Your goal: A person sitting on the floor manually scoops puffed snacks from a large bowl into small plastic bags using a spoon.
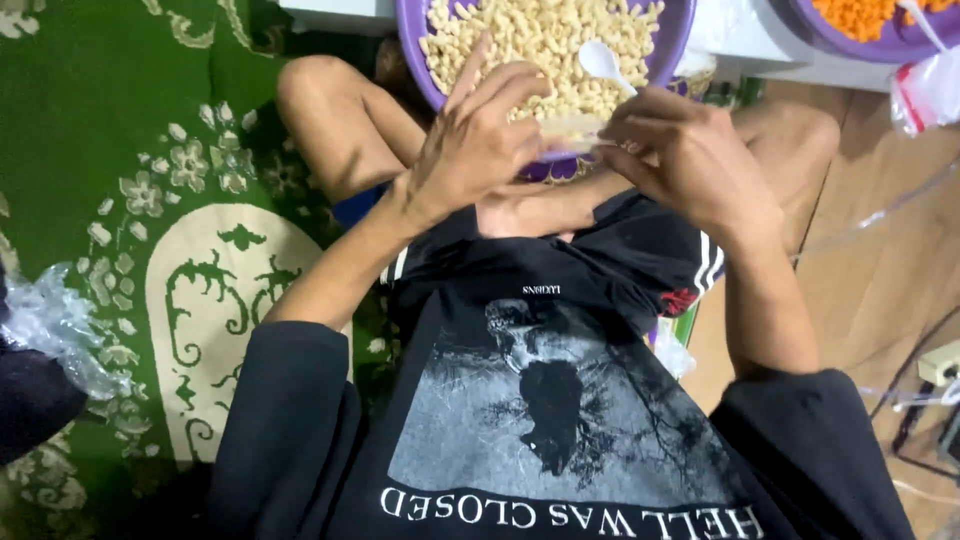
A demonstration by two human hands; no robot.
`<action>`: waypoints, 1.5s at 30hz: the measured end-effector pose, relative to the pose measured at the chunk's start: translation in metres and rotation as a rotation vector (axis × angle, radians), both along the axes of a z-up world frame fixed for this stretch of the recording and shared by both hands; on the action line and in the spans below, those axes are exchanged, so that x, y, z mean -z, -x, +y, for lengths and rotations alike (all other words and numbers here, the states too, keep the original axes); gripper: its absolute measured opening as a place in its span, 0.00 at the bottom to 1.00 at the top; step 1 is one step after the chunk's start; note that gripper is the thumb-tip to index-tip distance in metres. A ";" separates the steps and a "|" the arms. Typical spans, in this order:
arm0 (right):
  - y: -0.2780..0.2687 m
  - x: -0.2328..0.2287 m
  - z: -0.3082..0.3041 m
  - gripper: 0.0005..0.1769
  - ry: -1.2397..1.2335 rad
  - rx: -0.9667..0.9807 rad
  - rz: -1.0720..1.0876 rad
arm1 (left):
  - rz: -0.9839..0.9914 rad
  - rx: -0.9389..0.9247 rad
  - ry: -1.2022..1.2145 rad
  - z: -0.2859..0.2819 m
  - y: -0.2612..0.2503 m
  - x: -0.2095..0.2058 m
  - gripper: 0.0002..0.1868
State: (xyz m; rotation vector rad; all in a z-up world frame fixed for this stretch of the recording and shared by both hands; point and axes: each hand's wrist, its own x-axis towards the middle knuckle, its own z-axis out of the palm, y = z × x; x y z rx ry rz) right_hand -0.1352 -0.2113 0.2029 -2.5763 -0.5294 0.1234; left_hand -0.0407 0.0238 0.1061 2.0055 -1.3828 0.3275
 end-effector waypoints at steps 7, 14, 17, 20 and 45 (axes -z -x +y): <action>0.001 0.054 0.027 0.16 0.097 0.262 -0.221 | -0.056 -0.315 -0.289 -0.011 0.016 0.013 0.21; -0.008 0.069 0.048 0.06 0.027 0.485 -0.270 | 0.065 -0.443 -0.249 -0.025 0.013 0.016 0.06; -0.014 0.075 0.056 0.14 0.025 0.569 -0.329 | 0.122 -0.478 -0.203 -0.032 0.011 0.013 0.05; -0.016 0.077 0.059 0.17 0.029 0.610 -0.314 | 0.171 -0.506 -0.190 -0.036 0.011 0.012 0.11; -0.037 0.000 0.045 0.13 -0.309 0.207 -0.142 | 0.753 0.057 0.254 0.001 -0.007 0.075 0.46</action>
